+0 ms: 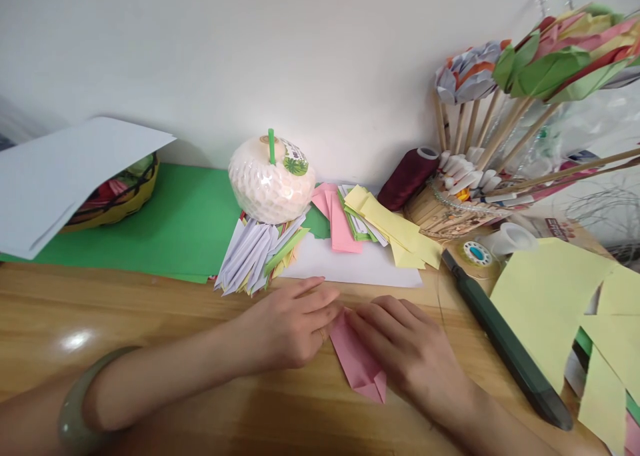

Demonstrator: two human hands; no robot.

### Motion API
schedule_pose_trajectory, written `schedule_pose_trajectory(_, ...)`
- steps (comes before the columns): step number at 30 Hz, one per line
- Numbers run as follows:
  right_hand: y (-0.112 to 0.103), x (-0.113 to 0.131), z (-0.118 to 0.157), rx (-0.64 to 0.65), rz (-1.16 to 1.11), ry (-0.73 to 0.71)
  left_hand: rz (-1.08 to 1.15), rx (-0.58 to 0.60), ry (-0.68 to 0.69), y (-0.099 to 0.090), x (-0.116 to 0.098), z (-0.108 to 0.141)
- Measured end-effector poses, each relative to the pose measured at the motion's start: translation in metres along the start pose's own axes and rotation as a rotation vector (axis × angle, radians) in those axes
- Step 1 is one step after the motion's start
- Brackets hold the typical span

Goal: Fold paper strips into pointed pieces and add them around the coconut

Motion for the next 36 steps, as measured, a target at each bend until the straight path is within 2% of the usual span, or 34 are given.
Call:
schedule_pose_trajectory(6,-0.002,0.001,0.001,-0.026,0.016,-0.035,-0.026,0.017,0.005,-0.001,-0.001,-0.002)
schedule_pose_trajectory(13,-0.004,-0.007,0.003,-0.057,-0.091,0.054,-0.034,0.059,0.031,-0.002,-0.002,-0.003)
schedule_pose_trajectory(19,-0.003,-0.013,0.000,0.055,-0.154,0.088,-0.057,0.087,0.040,-0.001,-0.003,-0.001)
schedule_pose_trajectory(23,-0.012,-0.026,0.004,0.043,-0.238,0.077,-0.094,0.104,0.056,-0.003,-0.006,0.000)
schedule_pose_trajectory(27,-0.024,-0.041,0.009,0.007,-0.246,0.111,-0.210,0.058,0.034,-0.011,-0.013,0.001)
schedule_pose_trajectory(29,-0.027,-0.044,0.010,0.056,-0.277,0.158,-0.253,0.017,0.004,-0.015,-0.016,0.002)
schedule_pose_trajectory(33,-0.022,-0.036,0.010,0.188,-0.341,0.163,-0.198,-0.052,-0.062,-0.016,-0.016,0.002)
schedule_pose_trajectory(36,-0.016,-0.031,0.009,0.146,-0.316,0.125,-0.145,-0.068,-0.088,-0.014,-0.013,0.001)
Point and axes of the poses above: each hand's wrist, its own z-axis away from the middle knuckle, its own y-axis out of the palm, x = y × z, the point moved 4 cm from there along -z, towards the middle knuckle, and after that the axes turned 5 degrees about y, right-handed, at the moved point
